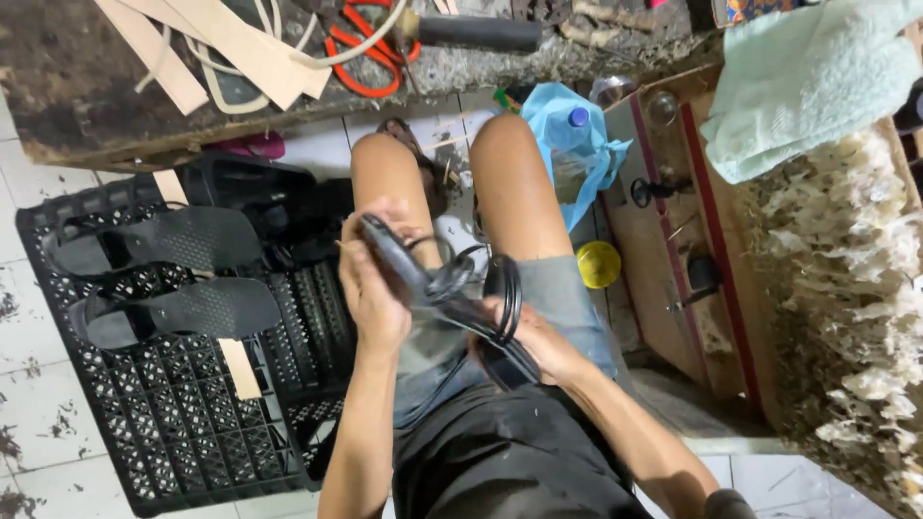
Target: Assembling a sandal by fitting straps into the sole and hammering them to secure the bond.
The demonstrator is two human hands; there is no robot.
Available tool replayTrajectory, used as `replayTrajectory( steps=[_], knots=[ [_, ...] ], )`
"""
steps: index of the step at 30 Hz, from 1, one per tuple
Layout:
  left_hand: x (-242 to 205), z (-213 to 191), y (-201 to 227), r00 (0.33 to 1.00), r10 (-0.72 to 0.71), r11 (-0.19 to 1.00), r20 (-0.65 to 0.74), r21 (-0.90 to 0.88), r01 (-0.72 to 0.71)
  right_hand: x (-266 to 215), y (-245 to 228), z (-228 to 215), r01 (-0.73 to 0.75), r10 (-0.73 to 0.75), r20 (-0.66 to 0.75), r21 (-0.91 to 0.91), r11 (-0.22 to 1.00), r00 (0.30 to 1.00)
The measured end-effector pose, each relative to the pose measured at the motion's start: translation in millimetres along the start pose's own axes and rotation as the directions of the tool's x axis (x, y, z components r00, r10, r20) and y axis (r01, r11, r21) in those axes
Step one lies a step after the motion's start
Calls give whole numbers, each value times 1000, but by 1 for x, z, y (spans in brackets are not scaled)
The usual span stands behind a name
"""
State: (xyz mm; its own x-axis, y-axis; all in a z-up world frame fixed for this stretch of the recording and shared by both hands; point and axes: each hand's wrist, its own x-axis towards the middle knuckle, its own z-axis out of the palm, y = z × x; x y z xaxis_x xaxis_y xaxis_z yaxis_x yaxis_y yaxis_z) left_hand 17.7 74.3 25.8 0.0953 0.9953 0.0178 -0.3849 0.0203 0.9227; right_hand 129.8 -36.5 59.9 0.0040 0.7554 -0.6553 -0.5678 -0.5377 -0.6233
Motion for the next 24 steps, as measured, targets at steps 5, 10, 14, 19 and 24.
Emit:
replayTrajectory(
  steps=[5, 10, 14, 19, 24],
  knots=[
    [-1, -10, 5, 985, -155, 979, -71, -144, 143, 38, 10, -50, 484, -487, 152, -546, 684, 860],
    [12, -7, 19, 989, -139, 989, -48, -55, 136, 47, 26, -66, 450, -463, 116, -523, 724, 879],
    [18, -4, 16, 987, -158, 984, -36, -86, 154, 55, 21, -68, 422, -440, 89, -498, 758, 894],
    [25, -20, -4, 960, -230, 973, -162, -11, 231, 43, -45, -41, 481, -526, 185, -714, 508, 830],
    [29, 6, 32, 898, -352, 675, -263, 593, 438, 54, -101, -28, 607, -501, 507, -793, 46, 701]
  ],
)
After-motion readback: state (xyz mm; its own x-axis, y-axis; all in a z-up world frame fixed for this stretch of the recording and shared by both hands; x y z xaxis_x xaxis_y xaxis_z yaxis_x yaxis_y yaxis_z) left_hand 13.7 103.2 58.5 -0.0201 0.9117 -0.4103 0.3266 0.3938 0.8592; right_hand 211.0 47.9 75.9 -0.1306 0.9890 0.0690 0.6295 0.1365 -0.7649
